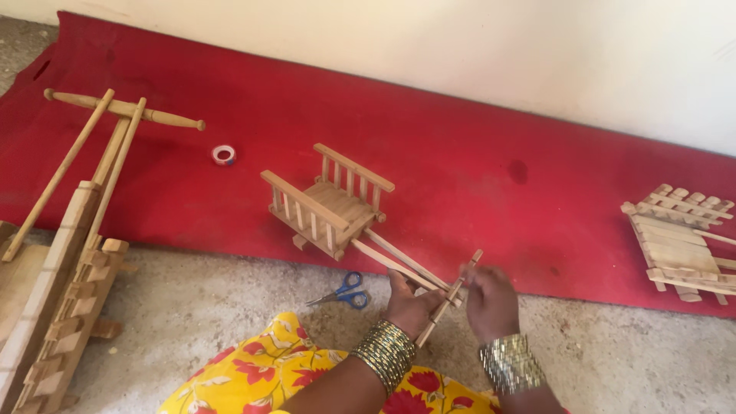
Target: The person sits on the floor and assembles a small wooden toy cart, fitting slatted side panels and a long wooden handle onto the toy body by hand, turning the toy over to attach parts from different sides. Other finished wooden toys lie on the red mat nearby.
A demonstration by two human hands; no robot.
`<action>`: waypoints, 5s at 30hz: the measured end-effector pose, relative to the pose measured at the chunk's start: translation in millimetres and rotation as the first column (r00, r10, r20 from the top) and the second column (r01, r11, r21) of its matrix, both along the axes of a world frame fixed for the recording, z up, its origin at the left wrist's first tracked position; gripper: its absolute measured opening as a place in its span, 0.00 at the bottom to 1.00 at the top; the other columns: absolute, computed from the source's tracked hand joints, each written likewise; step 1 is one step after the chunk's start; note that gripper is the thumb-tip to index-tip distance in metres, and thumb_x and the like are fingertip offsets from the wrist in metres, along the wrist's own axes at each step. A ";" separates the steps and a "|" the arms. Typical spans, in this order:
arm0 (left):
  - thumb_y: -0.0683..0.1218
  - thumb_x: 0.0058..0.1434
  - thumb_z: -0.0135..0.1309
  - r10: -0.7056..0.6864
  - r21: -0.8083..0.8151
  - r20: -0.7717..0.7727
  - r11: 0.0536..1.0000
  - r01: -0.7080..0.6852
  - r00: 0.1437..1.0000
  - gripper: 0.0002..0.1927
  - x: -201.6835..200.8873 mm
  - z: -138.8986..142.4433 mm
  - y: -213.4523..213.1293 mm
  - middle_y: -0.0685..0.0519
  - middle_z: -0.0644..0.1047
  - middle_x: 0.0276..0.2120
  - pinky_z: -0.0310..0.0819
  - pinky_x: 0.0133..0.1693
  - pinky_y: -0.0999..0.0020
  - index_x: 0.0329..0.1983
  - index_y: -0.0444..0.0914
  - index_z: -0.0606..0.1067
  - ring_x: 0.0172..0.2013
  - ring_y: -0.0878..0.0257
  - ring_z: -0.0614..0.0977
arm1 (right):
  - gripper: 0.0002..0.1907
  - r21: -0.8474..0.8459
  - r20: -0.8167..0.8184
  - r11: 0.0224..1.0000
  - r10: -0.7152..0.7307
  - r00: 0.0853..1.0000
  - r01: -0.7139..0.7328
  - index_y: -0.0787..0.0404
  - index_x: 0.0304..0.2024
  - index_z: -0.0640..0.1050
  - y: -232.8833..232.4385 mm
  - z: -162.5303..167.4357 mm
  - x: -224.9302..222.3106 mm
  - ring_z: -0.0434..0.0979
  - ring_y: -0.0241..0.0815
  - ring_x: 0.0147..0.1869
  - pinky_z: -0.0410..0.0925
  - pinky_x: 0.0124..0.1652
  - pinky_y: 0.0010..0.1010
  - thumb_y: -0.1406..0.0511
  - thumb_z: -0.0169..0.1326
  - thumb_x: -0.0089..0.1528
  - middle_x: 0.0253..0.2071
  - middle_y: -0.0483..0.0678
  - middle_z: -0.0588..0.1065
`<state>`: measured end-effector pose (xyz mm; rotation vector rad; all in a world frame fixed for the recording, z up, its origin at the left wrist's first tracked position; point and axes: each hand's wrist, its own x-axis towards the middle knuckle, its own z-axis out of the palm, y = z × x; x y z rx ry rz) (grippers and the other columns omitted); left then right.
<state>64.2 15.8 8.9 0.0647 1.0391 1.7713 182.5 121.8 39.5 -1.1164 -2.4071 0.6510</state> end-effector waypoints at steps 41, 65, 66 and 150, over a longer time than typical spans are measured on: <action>0.32 0.60 0.49 0.106 0.061 0.158 0.991 -0.117 0.982 0.52 -23.5 22.8 -4.8 0.39 0.72 0.52 0.80 0.42 0.65 0.75 0.47 0.31 0.46 0.57 0.79 | 0.22 0.408 -0.098 0.823 0.470 0.877 -0.395 0.47 0.45 0.79 -98.6 53.7 -10.7 0.72 0.50 0.56 0.58 0.60 0.46 0.72 0.54 0.49 0.38 0.44 0.76; 0.32 0.60 0.49 0.128 0.148 0.192 0.976 -0.158 0.973 0.49 -23.0 38.7 -9.5 0.40 0.74 0.47 0.83 0.40 0.64 0.77 0.44 0.37 0.42 0.57 0.81 | 0.20 0.409 -0.173 0.885 0.316 0.933 -0.224 0.53 0.47 0.81 -71.8 44.7 -15.7 0.75 0.50 0.51 0.66 0.54 0.46 0.73 0.55 0.54 0.39 0.46 0.76; 0.32 0.60 0.50 0.127 0.178 0.193 0.971 -0.162 0.973 0.49 -23.0 37.6 -9.7 0.41 0.74 0.48 0.83 0.41 0.65 0.77 0.43 0.38 0.43 0.58 0.82 | 0.20 0.421 -0.183 0.878 0.326 0.927 -0.226 0.53 0.48 0.81 -73.8 43.5 -15.4 0.76 0.48 0.51 0.65 0.55 0.47 0.73 0.56 0.54 0.39 0.45 0.76; 0.27 0.54 0.47 -0.225 0.074 0.195 0.974 0.215 0.955 0.54 -4.9 -29.0 1.3 0.42 0.77 0.51 0.83 0.45 0.61 0.74 0.58 0.40 0.48 0.50 0.83 | 0.07 -0.052 0.168 0.954 0.301 0.939 -0.296 0.57 0.36 0.86 6.9 -1.3 -80.8 0.80 0.54 0.41 0.72 0.44 0.42 0.65 0.59 0.58 0.36 0.53 0.79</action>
